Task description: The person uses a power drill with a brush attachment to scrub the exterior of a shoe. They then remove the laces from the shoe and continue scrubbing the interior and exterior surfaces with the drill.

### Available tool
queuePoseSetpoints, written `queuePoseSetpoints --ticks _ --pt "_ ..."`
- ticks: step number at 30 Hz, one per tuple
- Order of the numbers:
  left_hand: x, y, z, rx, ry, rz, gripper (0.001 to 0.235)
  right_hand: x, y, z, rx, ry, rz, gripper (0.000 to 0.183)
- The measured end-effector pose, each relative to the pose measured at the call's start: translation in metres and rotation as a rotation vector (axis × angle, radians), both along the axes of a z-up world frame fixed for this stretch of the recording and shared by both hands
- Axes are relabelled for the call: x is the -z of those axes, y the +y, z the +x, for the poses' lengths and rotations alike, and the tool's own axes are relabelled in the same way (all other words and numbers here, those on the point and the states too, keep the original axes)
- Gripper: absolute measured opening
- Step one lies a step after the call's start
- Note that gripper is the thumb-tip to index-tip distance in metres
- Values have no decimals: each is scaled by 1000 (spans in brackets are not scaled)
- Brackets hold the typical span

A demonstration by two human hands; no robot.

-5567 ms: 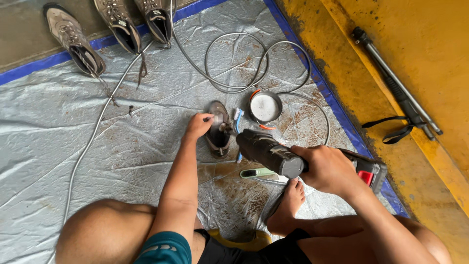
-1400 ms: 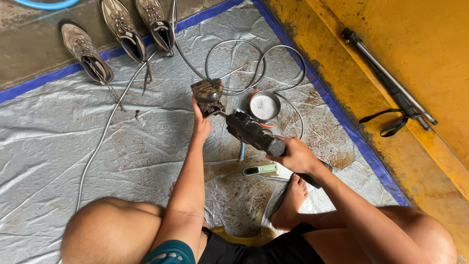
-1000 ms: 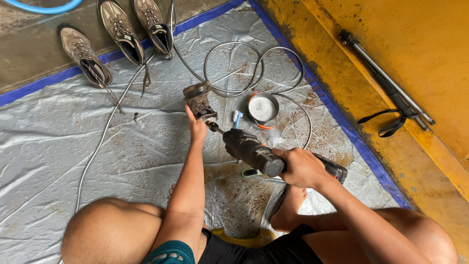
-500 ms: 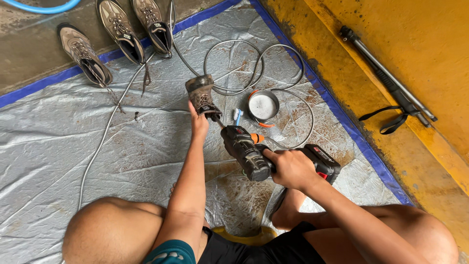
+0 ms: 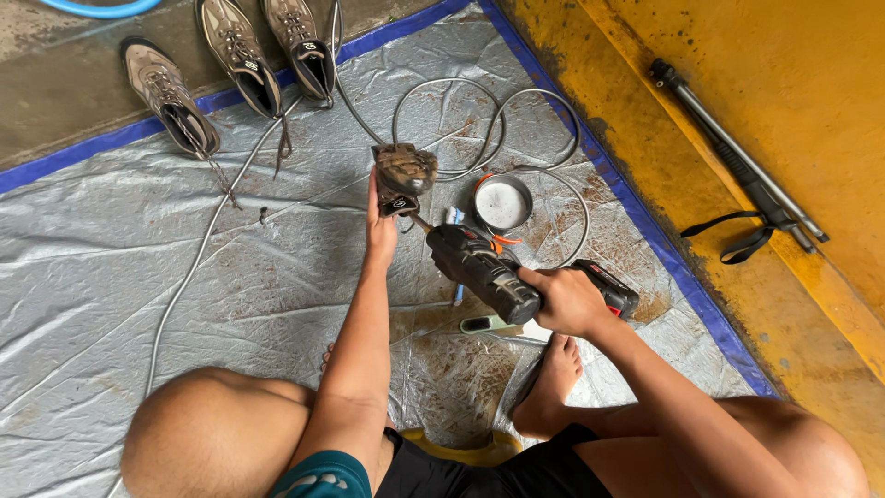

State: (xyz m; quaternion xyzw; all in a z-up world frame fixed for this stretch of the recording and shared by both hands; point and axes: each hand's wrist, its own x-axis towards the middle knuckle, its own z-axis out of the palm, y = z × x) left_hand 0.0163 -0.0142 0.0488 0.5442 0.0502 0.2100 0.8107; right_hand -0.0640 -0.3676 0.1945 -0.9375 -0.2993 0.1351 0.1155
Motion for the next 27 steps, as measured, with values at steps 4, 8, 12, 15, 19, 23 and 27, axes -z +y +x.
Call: queuePoseSetpoints --ticks 4,8,12,15,19,23,27 --pt "43 13 9 -12 125 -45 60 -23 -4 3 64 62 35 68" --pt "76 20 21 -79 236 -75 58 -84 -5 -11 118 190 27 56" --pt "77 23 20 -90 312 -132 62 -105 2 -19 87 142 -124 64" --pt "61 19 12 -152 418 9 61 -122 9 -21 83 200 -116 62" --pt "81 28 18 -157 495 3 62 -105 4 -23 48 188 -144 70" --pt "95 31 18 -117 548 -14 63 -101 5 -26 40 181 -159 72" --pt "85 26 14 -101 537 -82 64 -96 5 -22 17 168 -171 72"
